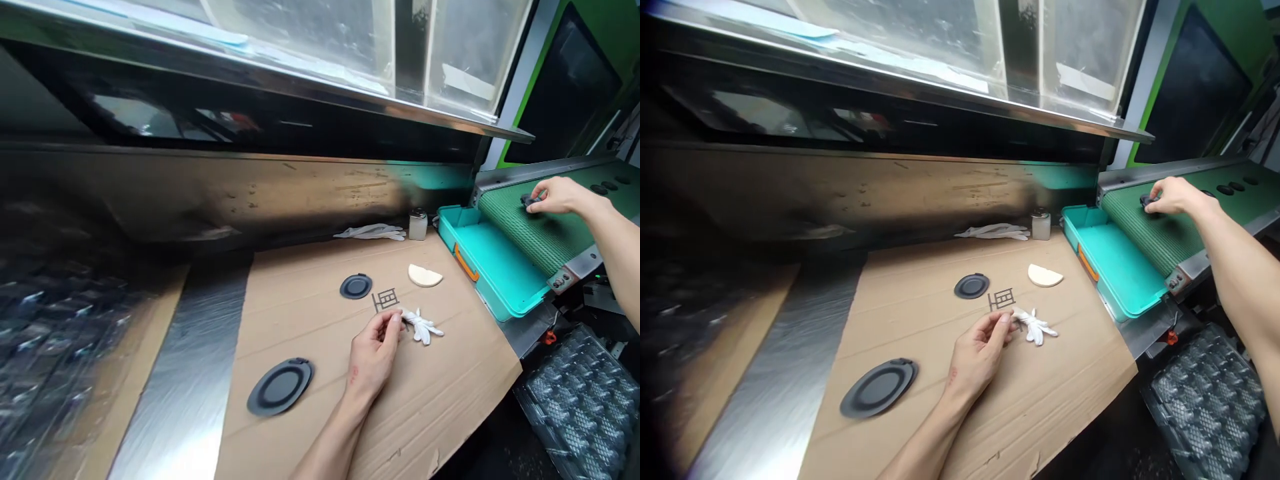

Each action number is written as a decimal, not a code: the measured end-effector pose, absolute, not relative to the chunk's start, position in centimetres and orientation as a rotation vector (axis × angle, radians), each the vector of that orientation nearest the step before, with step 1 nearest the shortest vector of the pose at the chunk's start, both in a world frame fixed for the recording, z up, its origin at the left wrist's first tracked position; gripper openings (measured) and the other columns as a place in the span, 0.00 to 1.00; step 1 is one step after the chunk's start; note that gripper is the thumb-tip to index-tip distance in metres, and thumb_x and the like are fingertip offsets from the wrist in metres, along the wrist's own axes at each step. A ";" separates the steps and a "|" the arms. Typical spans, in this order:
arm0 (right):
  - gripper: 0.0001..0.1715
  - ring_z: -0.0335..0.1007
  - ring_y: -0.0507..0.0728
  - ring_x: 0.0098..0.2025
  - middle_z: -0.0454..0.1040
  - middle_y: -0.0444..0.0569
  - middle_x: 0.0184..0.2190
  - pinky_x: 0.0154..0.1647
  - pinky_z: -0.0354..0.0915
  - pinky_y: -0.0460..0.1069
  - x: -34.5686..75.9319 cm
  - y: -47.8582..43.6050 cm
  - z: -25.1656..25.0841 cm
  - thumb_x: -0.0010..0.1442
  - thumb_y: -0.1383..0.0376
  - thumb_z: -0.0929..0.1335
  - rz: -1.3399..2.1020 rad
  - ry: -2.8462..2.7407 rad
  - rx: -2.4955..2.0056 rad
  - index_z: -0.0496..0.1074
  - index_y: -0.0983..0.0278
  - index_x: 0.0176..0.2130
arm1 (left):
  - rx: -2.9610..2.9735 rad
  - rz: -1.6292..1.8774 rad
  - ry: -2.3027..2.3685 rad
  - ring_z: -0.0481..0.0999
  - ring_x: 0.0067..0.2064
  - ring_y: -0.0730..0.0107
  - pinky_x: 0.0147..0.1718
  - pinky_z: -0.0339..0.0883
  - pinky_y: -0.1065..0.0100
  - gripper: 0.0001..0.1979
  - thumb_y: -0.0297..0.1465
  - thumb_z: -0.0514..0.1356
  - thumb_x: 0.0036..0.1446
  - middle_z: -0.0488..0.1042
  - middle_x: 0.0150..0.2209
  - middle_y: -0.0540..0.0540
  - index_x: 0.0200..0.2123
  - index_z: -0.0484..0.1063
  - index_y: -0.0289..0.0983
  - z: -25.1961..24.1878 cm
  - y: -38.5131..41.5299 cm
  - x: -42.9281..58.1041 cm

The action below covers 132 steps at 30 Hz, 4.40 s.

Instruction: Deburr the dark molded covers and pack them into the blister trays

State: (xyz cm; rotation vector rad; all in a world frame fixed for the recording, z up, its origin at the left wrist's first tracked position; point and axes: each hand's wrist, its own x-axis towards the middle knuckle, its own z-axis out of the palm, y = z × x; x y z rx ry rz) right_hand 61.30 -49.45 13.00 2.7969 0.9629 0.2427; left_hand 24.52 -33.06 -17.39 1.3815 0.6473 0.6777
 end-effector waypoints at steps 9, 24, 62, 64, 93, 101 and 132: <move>0.28 0.75 0.62 0.42 0.76 0.54 0.44 0.43 0.71 0.56 36.2 -41.9 -4.2 0.59 0.60 0.71 -0.017 2.236 2.664 0.72 0.59 0.59 | 0.806 0.741 0.369 0.79 0.53 0.59 0.45 0.76 0.62 0.36 0.55 0.60 0.63 0.68 0.66 0.37 0.67 0.63 0.42 -15.4 -34.0 24.5; 0.44 0.63 0.52 0.26 0.67 0.39 0.26 0.27 0.63 0.49 36.3 -39.9 -13.0 0.41 0.38 0.80 -0.605 2.150 3.132 0.73 0.60 0.47 | 0.621 0.520 0.612 0.77 0.26 0.68 0.28 0.73 0.67 0.29 0.49 0.53 0.70 0.82 0.33 0.41 0.56 0.75 0.30 -14.2 -31.2 23.9; 0.20 0.74 0.53 0.22 0.74 0.43 0.23 0.20 0.68 0.46 36.1 -40.4 -12.1 0.65 0.47 0.71 -1.108 2.019 3.367 0.70 0.61 0.35 | 0.850 0.541 0.506 0.74 0.24 0.69 0.21 0.63 0.70 0.34 0.57 0.56 0.64 0.81 0.30 0.41 0.50 0.79 0.30 -15.5 -32.3 24.0; 0.21 0.73 0.53 0.22 0.75 0.45 0.23 0.22 0.69 0.46 36.2 -40.4 -12.0 0.67 0.48 0.68 -0.968 2.060 3.381 0.72 0.61 0.34 | 0.912 0.542 0.486 0.72 0.23 0.71 0.21 0.63 0.70 0.35 0.57 0.54 0.65 0.80 0.28 0.42 0.48 0.79 0.31 -15.6 -32.4 24.0; 0.39 0.66 0.73 0.58 0.76 0.58 0.56 0.58 0.60 0.68 40.2 -28.0 -11.7 0.56 0.45 0.74 -0.065 2.372 2.494 0.71 0.58 0.61 | 1.155 0.941 0.696 0.70 0.26 0.72 0.30 0.64 0.69 0.20 0.45 0.56 0.69 0.72 0.25 0.50 0.37 0.79 0.37 -14.8 -33.5 24.2; 0.37 0.74 0.64 0.55 0.76 0.54 0.56 0.54 0.71 0.58 39.4 -33.6 -9.4 0.56 0.56 0.76 -0.534 2.672 2.611 0.67 0.59 0.61 | 0.594 1.014 0.736 0.74 0.30 0.73 0.25 0.66 0.72 0.27 0.56 0.57 0.64 0.74 0.39 0.46 0.46 0.71 0.38 -14.3 -31.3 24.2; 0.04 0.69 0.54 0.33 0.76 0.46 0.33 0.36 0.61 0.49 38.3 -39.6 -10.9 0.62 0.67 0.68 -0.166 2.695 2.749 0.74 0.62 0.38 | 0.336 0.776 0.608 0.81 0.54 0.52 0.54 0.73 0.54 0.22 0.39 0.46 0.73 0.81 0.50 0.31 0.50 0.73 0.30 -14.3 -29.8 24.4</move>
